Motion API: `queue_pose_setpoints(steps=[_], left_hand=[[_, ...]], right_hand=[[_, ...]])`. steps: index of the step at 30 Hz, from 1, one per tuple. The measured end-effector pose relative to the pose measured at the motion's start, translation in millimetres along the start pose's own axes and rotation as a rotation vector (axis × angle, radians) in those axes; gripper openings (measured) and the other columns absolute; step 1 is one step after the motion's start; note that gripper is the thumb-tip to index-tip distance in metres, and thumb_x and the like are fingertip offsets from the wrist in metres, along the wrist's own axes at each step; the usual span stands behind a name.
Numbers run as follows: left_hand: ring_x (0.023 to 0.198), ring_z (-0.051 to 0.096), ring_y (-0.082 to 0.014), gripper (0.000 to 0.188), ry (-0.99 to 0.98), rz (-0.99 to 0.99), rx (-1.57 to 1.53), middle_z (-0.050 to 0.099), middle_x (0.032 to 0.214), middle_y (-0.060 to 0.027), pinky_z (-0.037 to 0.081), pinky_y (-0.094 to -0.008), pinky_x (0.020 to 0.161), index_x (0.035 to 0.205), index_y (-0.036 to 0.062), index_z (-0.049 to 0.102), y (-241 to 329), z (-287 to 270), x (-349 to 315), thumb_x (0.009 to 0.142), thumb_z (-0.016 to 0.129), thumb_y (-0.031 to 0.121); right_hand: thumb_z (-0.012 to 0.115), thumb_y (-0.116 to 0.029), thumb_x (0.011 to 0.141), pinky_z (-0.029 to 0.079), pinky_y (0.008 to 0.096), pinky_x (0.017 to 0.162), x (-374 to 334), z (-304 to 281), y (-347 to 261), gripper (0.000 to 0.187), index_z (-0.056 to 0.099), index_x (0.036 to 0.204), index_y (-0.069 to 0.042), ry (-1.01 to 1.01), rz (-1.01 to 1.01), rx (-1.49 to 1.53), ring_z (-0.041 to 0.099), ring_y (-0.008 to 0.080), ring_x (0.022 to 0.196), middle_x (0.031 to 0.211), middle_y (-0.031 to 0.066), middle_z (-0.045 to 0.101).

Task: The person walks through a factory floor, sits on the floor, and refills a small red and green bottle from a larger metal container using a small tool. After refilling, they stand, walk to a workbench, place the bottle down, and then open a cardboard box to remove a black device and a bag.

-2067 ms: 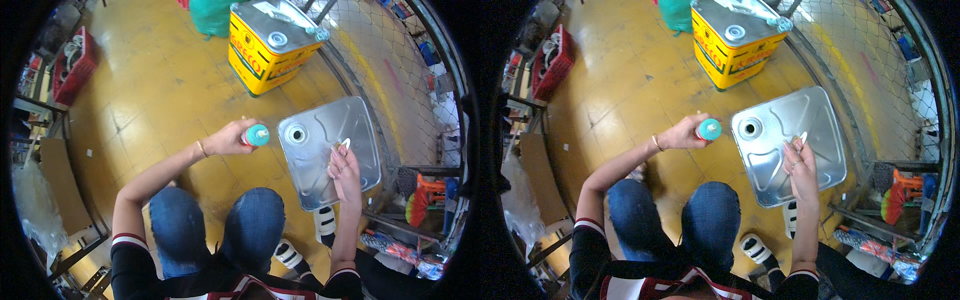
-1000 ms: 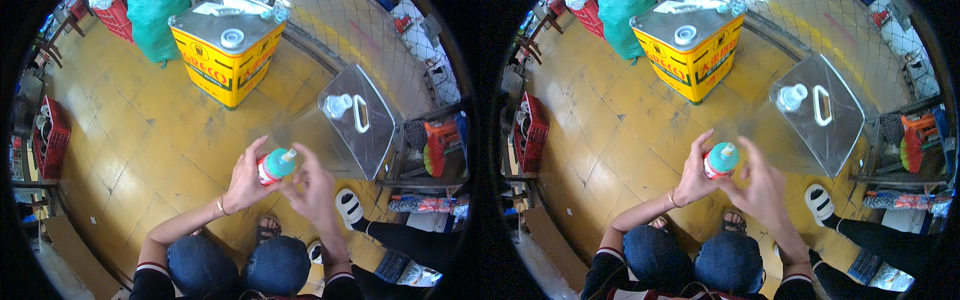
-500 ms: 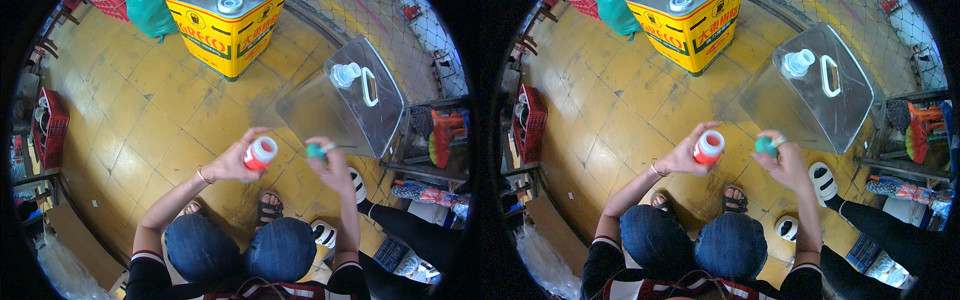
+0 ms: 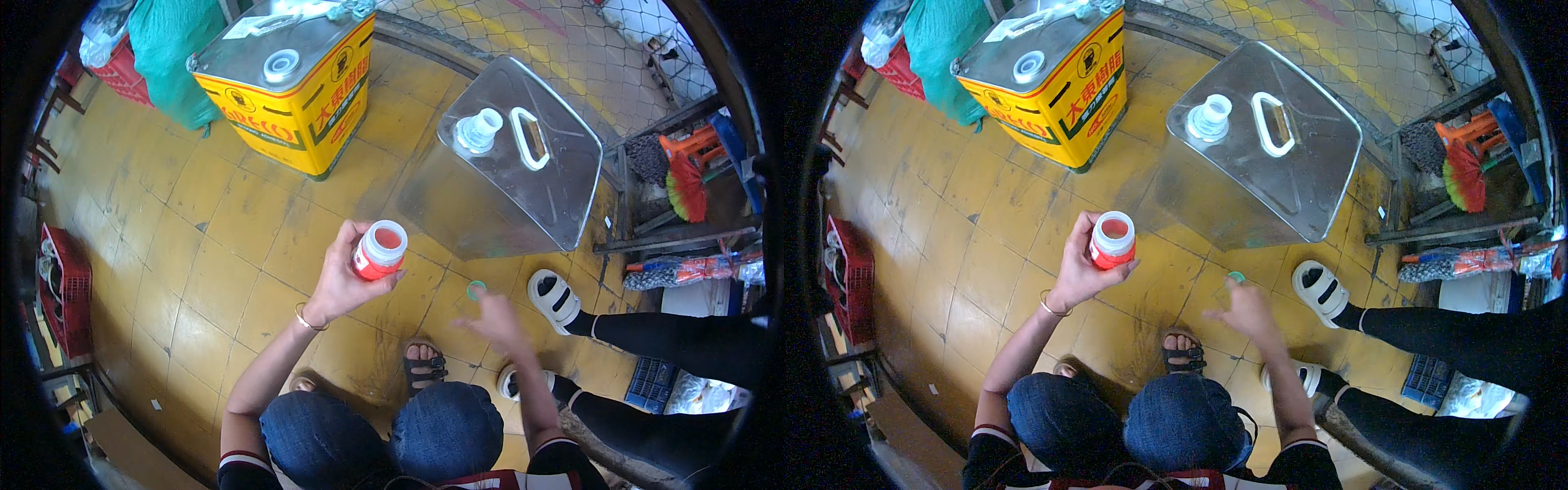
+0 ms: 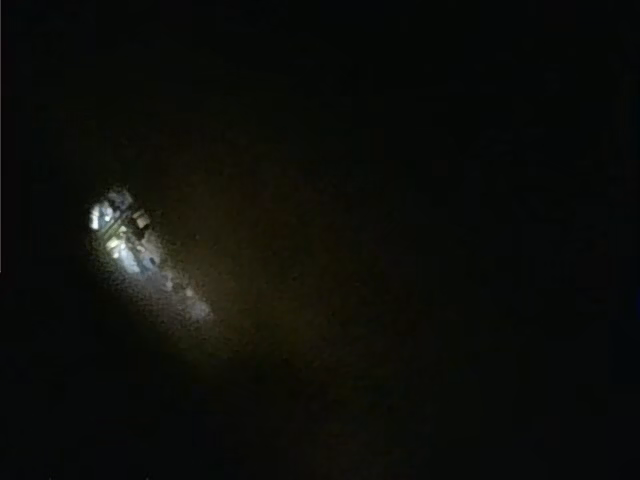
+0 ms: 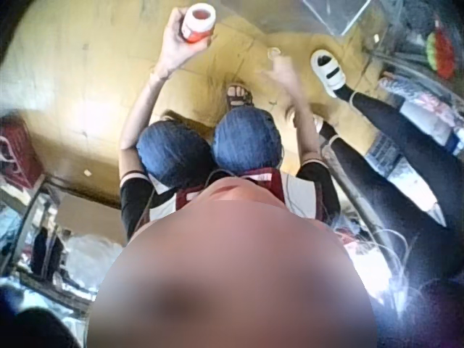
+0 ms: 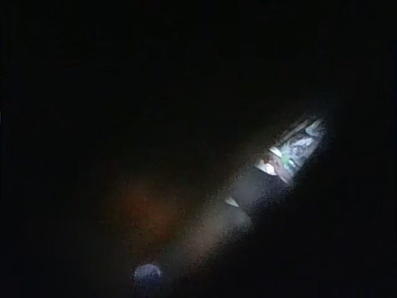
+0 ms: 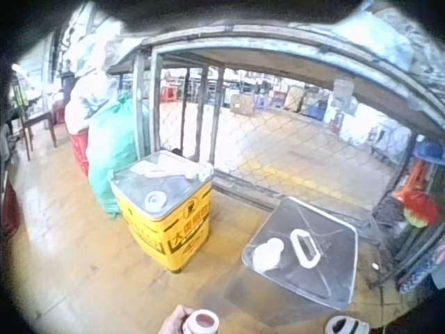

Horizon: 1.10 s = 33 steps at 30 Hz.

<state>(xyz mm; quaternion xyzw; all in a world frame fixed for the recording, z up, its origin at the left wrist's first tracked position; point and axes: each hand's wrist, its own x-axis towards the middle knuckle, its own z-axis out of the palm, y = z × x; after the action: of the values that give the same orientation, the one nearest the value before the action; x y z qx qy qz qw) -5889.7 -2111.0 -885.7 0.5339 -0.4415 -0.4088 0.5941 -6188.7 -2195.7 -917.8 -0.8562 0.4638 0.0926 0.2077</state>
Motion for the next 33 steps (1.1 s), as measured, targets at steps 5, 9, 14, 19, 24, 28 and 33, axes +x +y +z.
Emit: queue_pose_setpoints(steps=[5,9,14,19,24,28,33], left_hand=[[0.105,0.057,-0.0143,0.057,-0.047,0.076,0.000,0.056,0.111,-0.0063,0.047,-0.0307,0.094,0.115,0.0024,0.049,7.3,8.4,26.5,0.070,0.083,0.011],[0.106,0.056,-0.0143,0.057,-0.059,0.121,-0.026,0.056,0.114,-0.0065,0.045,-0.0309,0.095,0.116,0.0030,0.049,10.1,19.2,37.9,0.071,0.082,0.011],[0.116,0.052,-0.0196,0.054,-0.071,0.262,0.128,0.052,0.124,-0.0094,0.041,-0.0351,0.101,0.114,0.0046,0.052,15.6,23.8,45.2,0.069,0.082,0.010],[0.120,0.050,-0.0248,0.053,-0.117,0.359,0.244,0.051,0.129,-0.0115,0.038,-0.0376,0.104,0.113,0.0052,0.056,18.4,22.1,63.9,0.068,0.081,0.011],[0.109,0.055,-0.0142,0.061,-0.228,0.196,0.044,0.056,0.116,-0.0048,0.044,-0.0311,0.098,0.124,0.0036,0.050,12.6,22.9,85.4,0.071,0.081,0.011],[0.109,0.055,-0.0142,0.058,-0.236,0.174,0.008,0.055,0.112,-0.0038,0.044,-0.0309,0.097,0.121,0.0043,0.051,4.6,26.2,92.2,0.071,0.081,0.011],[0.103,0.056,-0.0212,0.053,-0.185,0.214,0.016,0.056,0.108,-0.0085,0.047,-0.0341,0.089,0.110,0.0055,0.055,-3.1,27.6,94.6,0.066,0.083,0.016]], right_hand=[[0.075,-0.025,0.084,0.045,0.0300,0.054,-16.6,-195.8,-63.4,0.026,0.069,0.085,-0.001,0.380,0.080,0.271,0.061,0.0193,0.057,0.068,0.0071,0.065],[0.071,-0.020,0.084,0.052,0.0404,0.067,50.9,-223.9,-72.6,0.029,0.063,0.104,-0.001,0.733,-0.312,0.099,0.067,0.0277,0.074,0.079,0.0149,0.067],[0.071,-0.015,0.075,0.052,0.0464,0.082,115.7,-230.1,-72.0,0.044,0.059,0.112,0.006,0.505,-0.234,-0.165,0.066,0.0375,0.090,0.093,0.0233,0.068],[0.070,-0.017,0.071,0.053,0.0396,0.073,140.1,-259.9,-72.5,0.039,0.065,0.101,0.008,0.180,-0.057,-0.011,0.068,0.0312,0.075,0.078,0.0236,0.068],[0.053,-0.010,0.085,0.051,0.0268,0.059,148.2,-280.5,-33.7,0.010,0.059,0.087,-0.003,-0.137,0.206,0.884,0.057,0.0137,0.062,0.075,-0.0006,0.057],[0.054,-0.015,0.092,0.044,0.0179,0.052,148.1,-284.6,-29.8,0.010,0.056,0.090,-0.005,-0.097,0.172,1.234,0.047,0.0028,0.055,0.073,-0.0044,0.052],[0.068,-0.030,0.091,0.023,0.0203,0.039,154.8,-267.4,-31.8,0.028,0.049,0.082,-0.011,-0.145,0.148,1.453,0.028,0.0005,0.043,0.060,-0.0107,0.032]])
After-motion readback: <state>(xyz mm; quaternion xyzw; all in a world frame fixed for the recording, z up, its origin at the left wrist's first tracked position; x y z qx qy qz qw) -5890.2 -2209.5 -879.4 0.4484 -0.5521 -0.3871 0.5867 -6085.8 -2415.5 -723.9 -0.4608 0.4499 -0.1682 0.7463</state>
